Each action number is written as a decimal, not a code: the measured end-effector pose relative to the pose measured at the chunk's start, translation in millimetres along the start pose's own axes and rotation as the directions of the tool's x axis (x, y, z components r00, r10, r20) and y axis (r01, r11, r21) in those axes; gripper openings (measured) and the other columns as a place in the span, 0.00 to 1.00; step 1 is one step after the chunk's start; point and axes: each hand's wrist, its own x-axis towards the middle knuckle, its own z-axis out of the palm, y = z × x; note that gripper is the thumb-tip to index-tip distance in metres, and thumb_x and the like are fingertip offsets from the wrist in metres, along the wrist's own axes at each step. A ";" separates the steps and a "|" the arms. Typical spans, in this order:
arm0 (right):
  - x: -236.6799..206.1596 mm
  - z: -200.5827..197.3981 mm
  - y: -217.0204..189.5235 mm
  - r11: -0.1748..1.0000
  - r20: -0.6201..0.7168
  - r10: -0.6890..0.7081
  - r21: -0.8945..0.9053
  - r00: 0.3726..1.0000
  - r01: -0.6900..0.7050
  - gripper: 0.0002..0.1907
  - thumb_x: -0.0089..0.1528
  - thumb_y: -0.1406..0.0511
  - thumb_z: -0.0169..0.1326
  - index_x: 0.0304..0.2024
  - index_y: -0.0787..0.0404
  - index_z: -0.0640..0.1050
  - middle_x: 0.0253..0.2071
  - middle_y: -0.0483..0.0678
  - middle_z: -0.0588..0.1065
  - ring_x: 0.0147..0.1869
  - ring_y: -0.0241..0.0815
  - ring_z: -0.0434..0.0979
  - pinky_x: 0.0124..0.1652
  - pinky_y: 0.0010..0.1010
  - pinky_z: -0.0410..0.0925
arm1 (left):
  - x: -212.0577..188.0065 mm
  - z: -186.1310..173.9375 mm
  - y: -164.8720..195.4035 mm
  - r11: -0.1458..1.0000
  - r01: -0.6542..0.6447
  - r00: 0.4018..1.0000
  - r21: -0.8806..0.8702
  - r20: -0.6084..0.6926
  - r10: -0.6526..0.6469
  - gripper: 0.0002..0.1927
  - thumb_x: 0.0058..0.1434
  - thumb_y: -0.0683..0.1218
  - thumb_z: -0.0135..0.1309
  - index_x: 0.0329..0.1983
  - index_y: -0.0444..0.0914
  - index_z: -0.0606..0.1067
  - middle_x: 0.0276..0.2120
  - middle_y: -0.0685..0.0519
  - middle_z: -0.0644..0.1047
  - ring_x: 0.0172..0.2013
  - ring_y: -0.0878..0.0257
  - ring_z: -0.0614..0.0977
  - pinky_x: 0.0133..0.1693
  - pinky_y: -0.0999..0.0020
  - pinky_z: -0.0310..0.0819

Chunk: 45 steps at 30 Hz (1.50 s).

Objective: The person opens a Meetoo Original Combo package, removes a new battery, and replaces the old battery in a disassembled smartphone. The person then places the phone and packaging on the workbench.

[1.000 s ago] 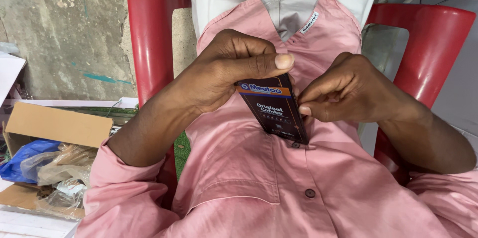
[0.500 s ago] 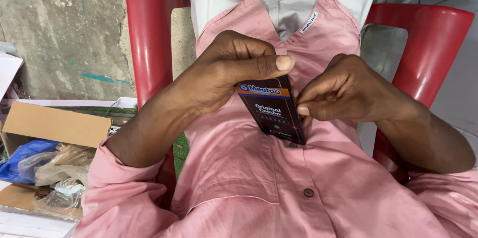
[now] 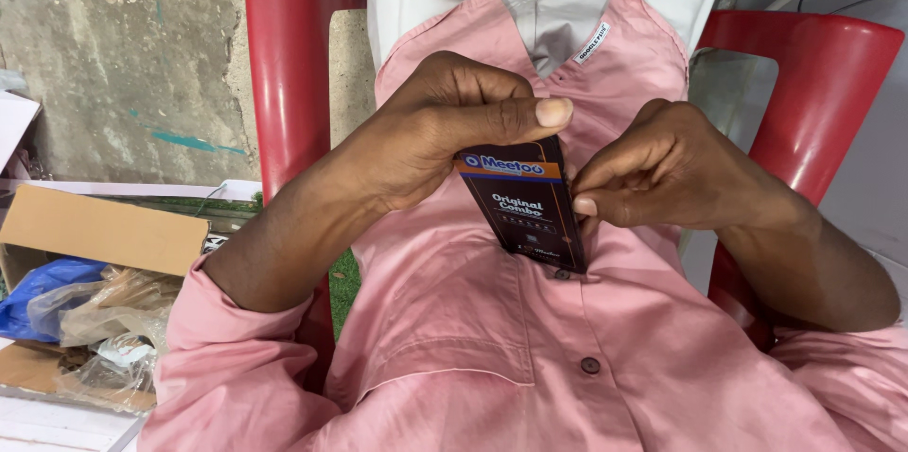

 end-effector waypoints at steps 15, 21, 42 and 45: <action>1.9 0.2 0.0 0.998 0.006 -0.070 0.000 0.998 0.070 0.02 0.57 0.71 0.64 0.32 0.66 0.86 0.12 0.40 0.72 0.15 0.23 0.59 0.17 0.22 0.49 | -0.4 2.3 2.8 1.000 0.019 1.000 0.021 -0.022 -0.019 0.19 0.68 0.55 0.60 0.30 0.35 0.79 0.25 0.58 0.76 0.27 0.73 0.73 0.32 0.74 0.64; 2.5 -0.7 1.2 0.997 0.025 -0.076 0.023 0.997 0.075 0.02 0.57 0.72 0.64 0.33 0.67 0.86 0.14 0.41 0.75 0.15 0.22 0.60 0.17 0.21 0.50 | -0.4 1.2 1.8 1.000 0.013 1.000 0.021 -0.012 -0.013 0.19 0.68 0.55 0.60 0.30 0.36 0.79 0.24 0.59 0.74 0.26 0.74 0.71 0.31 0.74 0.62; -1.1 5.1 11.7 0.996 -0.022 -0.038 0.082 0.999 0.040 0.01 0.57 0.74 0.64 0.31 0.69 0.85 0.15 0.42 0.75 0.16 0.23 0.59 0.18 0.22 0.50 | -3.0 3.8 2.4 1.000 0.007 0.999 0.021 -0.053 -0.006 0.19 0.67 0.55 0.60 0.29 0.36 0.79 0.23 0.59 0.75 0.26 0.73 0.72 0.31 0.74 0.62; -0.6 5.2 13.8 0.992 -0.045 -0.051 0.117 0.998 0.056 0.02 0.58 0.74 0.63 0.34 0.70 0.84 0.21 0.46 0.80 0.19 0.24 0.67 0.20 0.19 0.57 | -2.9 3.1 3.6 1.000 0.009 0.998 0.015 -0.062 -0.008 0.19 0.67 0.55 0.60 0.30 0.36 0.80 0.24 0.57 0.76 0.26 0.72 0.73 0.32 0.74 0.65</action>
